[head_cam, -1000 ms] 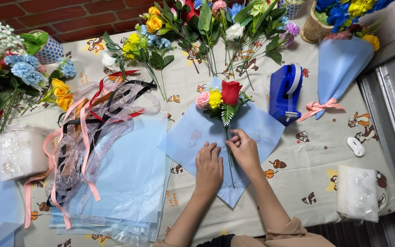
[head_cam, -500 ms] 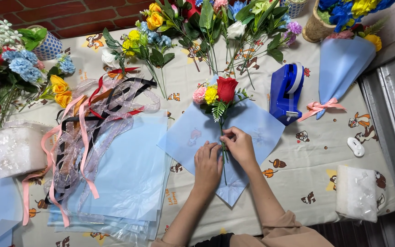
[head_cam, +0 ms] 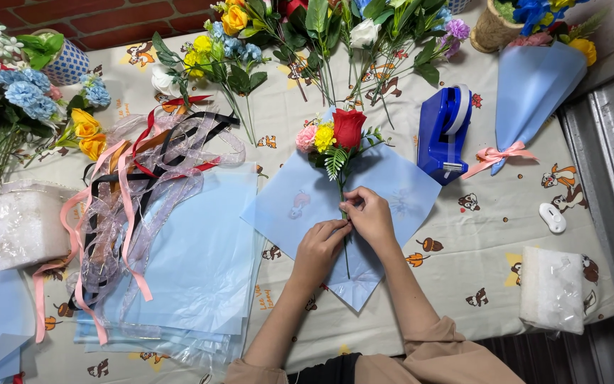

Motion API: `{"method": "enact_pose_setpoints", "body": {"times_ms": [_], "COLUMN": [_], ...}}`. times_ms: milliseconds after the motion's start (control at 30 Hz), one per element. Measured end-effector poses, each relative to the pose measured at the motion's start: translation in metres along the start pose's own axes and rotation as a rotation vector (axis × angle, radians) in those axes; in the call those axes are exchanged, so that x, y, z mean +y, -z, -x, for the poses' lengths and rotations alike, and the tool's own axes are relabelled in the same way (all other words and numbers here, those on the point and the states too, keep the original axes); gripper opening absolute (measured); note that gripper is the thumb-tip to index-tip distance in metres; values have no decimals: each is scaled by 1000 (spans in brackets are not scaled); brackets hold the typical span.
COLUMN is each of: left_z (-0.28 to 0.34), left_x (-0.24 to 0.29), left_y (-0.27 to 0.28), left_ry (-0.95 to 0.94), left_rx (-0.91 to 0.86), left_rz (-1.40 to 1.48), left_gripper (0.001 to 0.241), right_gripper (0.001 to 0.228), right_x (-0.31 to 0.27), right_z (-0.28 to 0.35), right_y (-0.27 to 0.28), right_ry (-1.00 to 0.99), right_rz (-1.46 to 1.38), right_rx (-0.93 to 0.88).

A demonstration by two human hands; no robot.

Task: The person arranges a small bouquet of artificial flowers, including a red rose, yellow and pink carnations, and white filler flowers, on a table. They then wrap the stems in a sheet of light blue wrapping paper and secure it with tape.

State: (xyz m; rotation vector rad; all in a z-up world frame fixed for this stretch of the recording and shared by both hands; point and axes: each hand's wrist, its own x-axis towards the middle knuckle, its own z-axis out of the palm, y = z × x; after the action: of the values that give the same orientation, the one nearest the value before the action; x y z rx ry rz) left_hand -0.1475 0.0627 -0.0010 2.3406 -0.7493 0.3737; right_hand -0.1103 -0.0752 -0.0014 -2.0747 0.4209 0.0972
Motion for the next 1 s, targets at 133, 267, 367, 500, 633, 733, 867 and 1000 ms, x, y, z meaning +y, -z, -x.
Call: {"method": "enact_pose_setpoints", "body": {"times_ms": [133, 267, 367, 500, 633, 733, 867, 1000], "left_z": [1, -1, -3, -8, -11, -13, -18, -19], "left_x": [-3, -7, -9, -7, -6, -6, -10, -23], "left_y": [0, 3, 3, 7, 10, 10, 14, 9], "left_ry": [-25, -52, -59, -58, -64, -53, -48, -62], "left_rx": [-1, 1, -23, -38, -7, -6, -46, -121], "left_rz": [-17, 15, 2, -19, -21, -5, 32, 38], "left_gripper": [22, 19, 19, 16, 10, 8, 7, 6], "right_gripper": [17, 16, 15, 14, 17, 18, 19, 23], "right_x": [0, 6, 8, 4, -8, -13, -12, -10], "right_z": [-2, -5, -5, -1, 8, 17, 29, 51], "right_y": [-1, -6, -9, -9, 7, 20, 35, 44], "right_ry": [14, 62, 92, 142, 140, 146, 142, 210], "right_rz": [7, 38, 64, 100, 44, 43, 43, 53], "right_rx": [4, 34, 57, 79, 29, 4, -47, -142]}}
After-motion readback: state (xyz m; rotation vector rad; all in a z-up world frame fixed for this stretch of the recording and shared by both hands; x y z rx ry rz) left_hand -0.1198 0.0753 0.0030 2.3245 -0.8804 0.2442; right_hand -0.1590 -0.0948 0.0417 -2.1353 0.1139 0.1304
